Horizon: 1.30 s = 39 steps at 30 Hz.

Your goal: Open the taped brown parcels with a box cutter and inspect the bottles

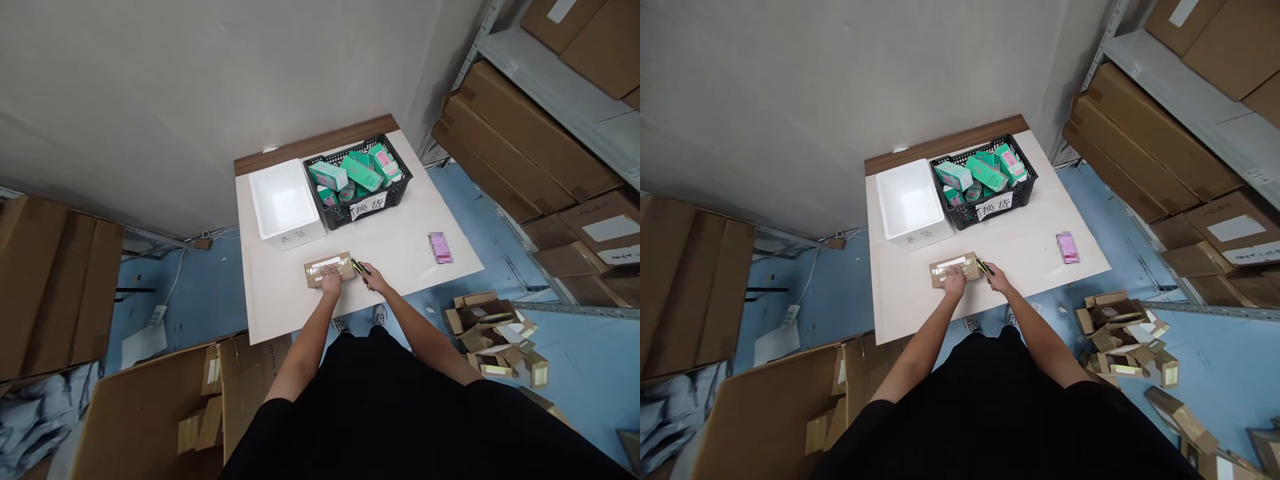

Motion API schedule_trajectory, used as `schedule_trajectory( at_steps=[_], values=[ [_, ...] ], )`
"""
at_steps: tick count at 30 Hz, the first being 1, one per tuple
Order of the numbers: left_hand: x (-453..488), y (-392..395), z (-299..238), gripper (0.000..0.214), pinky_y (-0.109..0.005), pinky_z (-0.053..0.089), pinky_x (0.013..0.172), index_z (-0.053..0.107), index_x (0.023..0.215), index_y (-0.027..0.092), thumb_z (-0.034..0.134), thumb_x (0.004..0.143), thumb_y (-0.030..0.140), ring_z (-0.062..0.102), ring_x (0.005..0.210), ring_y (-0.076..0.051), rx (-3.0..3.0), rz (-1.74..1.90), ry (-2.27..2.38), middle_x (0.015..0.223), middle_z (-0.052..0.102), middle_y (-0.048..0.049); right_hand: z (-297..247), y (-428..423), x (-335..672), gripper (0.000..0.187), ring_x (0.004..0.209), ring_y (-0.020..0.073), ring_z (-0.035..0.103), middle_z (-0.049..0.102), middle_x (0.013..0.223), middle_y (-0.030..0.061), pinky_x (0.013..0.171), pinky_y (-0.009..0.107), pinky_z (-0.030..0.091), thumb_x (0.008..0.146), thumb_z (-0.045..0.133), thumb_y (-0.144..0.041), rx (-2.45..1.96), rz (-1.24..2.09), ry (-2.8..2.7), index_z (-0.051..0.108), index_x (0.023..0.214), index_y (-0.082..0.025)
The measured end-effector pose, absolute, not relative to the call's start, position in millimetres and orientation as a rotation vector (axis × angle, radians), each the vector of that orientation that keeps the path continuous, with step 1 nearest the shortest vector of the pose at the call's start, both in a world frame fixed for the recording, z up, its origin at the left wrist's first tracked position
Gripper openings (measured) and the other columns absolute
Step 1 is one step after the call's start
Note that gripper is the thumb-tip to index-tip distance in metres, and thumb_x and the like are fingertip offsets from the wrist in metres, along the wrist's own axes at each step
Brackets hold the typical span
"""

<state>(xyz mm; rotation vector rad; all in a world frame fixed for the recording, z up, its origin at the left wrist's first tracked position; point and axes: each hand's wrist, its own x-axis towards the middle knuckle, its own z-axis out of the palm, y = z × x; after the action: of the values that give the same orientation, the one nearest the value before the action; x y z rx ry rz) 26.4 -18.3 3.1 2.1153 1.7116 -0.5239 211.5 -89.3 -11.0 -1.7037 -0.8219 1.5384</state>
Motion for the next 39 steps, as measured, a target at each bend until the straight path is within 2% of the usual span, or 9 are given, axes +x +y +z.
schedule_trajectory(
  at_steps=[9,13,15,17,20,26,29,34,39],
  values=[
    [27,-14,14,0.084,-0.053,0.054,0.108,0.037,0.168,0.012,0.066,0.1,0.051,0.042,0.152,-0.049,2.139,-0.573,1.716,0.172,0.034,-0.0304,-11,-121,241,0.056,0.038,0.0061,0.04,0.054,0.06,-0.0114,0.04,0.015,0.04,0.098,0.062,-0.039,-1.719,1.57,-0.929,0.058,0.153,-0.028],
    [12,7,24,0.072,-0.049,0.051,0.11,0.055,0.156,0.016,0.06,0.101,0.062,0.058,0.137,-0.043,2.153,-0.514,1.625,0.155,0.056,-0.0254,-18,-121,239,0.066,0.041,0.0085,0.045,0.055,0.064,-0.0109,0.042,0.018,0.045,0.1,0.057,-0.047,-1.74,1.388,-0.749,0.046,0.162,-0.027],
    [-1,20,28,0.066,-0.048,0.045,0.116,0.057,0.155,0.021,0.056,0.103,0.063,0.052,0.144,-0.039,2.202,-0.431,1.6,0.155,0.058,-0.0201,-23,-116,227,0.073,0.044,0.01,0.05,0.061,0.069,-0.0088,0.043,0.02,0.048,0.098,0.06,-0.05,-1.758,1.335,-0.696,0.041,0.165,-0.028],
    [-14,32,28,0.073,-0.049,0.038,0.123,0.045,0.164,0.027,0.059,0.101,0.062,0.035,0.157,-0.038,2.253,-0.394,1.578,0.168,0.046,-0.0155,-26,-108,211,0.084,0.051,0.012,0.057,0.071,0.084,-0.003,0.045,0.022,0.051,0.093,0.068,-0.054,-1.787,1.316,-0.678,0.038,0.167,-0.027],
    [-25,41,23,0.085,-0.055,0.026,0.129,0.028,0.172,0.033,0.062,0.099,0.062,0.019,0.165,-0.038,2.261,-0.473,1.469,0.18,0.028,-0.0098,-31,-91,187,0.096,0.069,0.0177,0.069,0.076,0.119,0.0084,0.054,0.027,0.058,0.085,0.08,-0.056,-1.867,1.283,-0.649,0.039,0.166,-0.026],
    [-18,30,9,0.079,-0.054,0.027,0.126,0.029,0.172,0.029,0.053,0.104,0.062,0.042,0.152,-0.037,2.217,-0.453,1.505,0.171,0.044,-0.0147,-40,-63,169,0.085,0.115,0.0272,0.074,0.074,0.134,0.011,0.096,0.037,0.06,0.087,0.078,-0.043,-2.091,1.105,-0.649,0.044,0.161,-0.023],
    [-15,21,3,0.072,-0.053,0.027,0.126,0.033,0.17,0.03,0.05,0.106,0.058,0.044,0.151,-0.036,2.191,-0.378,1.565,0.167,0.05,-0.0134,-42,-58,171,0.079,0.12,0.0277,0.072,0.074,0.134,0.0103,0.102,0.038,0.058,0.09,0.073,-0.038,-2.109,1.081,-0.75,0.042,0.162,-0.023],
    [-17,14,0,0.065,-0.055,0.022,0.129,0.036,0.17,0.028,0.04,0.11,0.053,0.034,0.159,-0.036,2.2,-0.298,1.568,0.173,0.042,-0.0114,-46,-56,175,0.077,0.122,0.0289,0.072,0.073,0.137,0.0113,0.107,0.041,0.056,0.092,0.072,-0.036,-2.116,1.06,-0.822,0.043,0.162,-0.023],
    [-18,15,3,0.06,-0.054,0.027,0.128,0.043,0.167,0.03,0.029,0.113,0.052,0.041,0.155,-0.034,2.174,-0.212,1.563,0.168,0.05,-0.0088,-51,-58,177,0.077,0.124,0.0301,0.071,0.072,0.139,0.0116,0.108,0.041,0.055,0.092,0.073,-0.036,-2.109,1.045,-0.832,0.044,0.162,-0.023]
  ],
)
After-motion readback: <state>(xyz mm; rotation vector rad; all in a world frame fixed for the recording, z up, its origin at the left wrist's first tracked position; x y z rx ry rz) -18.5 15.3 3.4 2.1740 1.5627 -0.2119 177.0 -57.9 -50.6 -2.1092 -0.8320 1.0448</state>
